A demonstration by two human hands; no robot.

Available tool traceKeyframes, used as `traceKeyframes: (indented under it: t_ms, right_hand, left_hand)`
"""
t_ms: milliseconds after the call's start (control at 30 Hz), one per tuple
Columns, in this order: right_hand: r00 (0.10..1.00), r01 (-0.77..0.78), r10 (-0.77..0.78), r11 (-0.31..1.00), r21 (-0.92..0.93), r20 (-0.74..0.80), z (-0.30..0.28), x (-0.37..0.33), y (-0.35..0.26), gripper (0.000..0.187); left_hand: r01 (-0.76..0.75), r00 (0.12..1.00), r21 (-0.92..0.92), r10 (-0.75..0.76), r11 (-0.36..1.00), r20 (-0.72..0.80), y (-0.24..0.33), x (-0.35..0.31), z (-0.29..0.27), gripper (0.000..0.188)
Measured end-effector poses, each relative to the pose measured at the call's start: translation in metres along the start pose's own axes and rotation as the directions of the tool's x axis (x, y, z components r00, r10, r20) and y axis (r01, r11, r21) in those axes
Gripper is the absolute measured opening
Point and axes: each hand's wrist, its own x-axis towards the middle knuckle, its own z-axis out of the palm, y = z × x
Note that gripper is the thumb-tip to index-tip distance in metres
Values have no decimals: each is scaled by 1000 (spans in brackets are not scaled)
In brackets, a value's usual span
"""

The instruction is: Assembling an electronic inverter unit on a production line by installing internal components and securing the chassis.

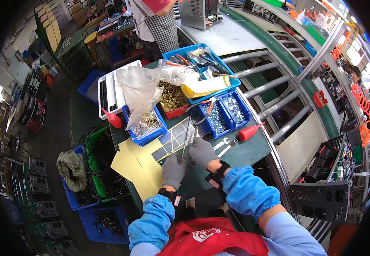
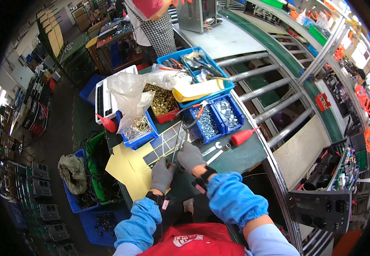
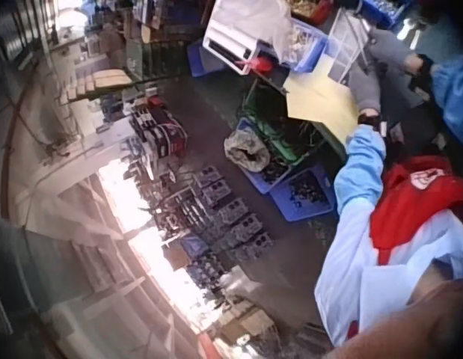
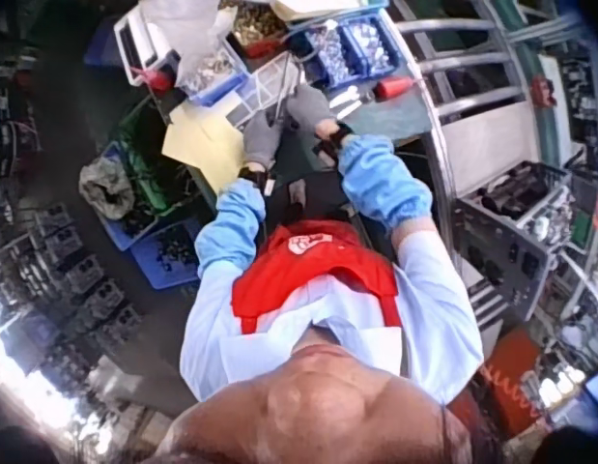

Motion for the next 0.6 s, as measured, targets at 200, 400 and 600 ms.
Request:
traceKeyframes:
  t_ms: [200, 400, 600]
  right_hand:
    - [988, -151, 151, 931, -332, -25, 44, 51, -37, 43]
    - [971, -234, 233, 909, -344, -45, 48, 64, -33, 48]
    - [974, -203, 227, 901, -384, 17, 54, 72, -22, 35]
  left_hand:
    - [-15, 1000, -104, 12, 994, -26, -9, -1, -1, 38]
    - [13, 1000, -66, -11, 998, 27, -10, 1, -5, 36]
    - [-11, 999, -61, 9, 998, -34, -6, -2, 1, 34]
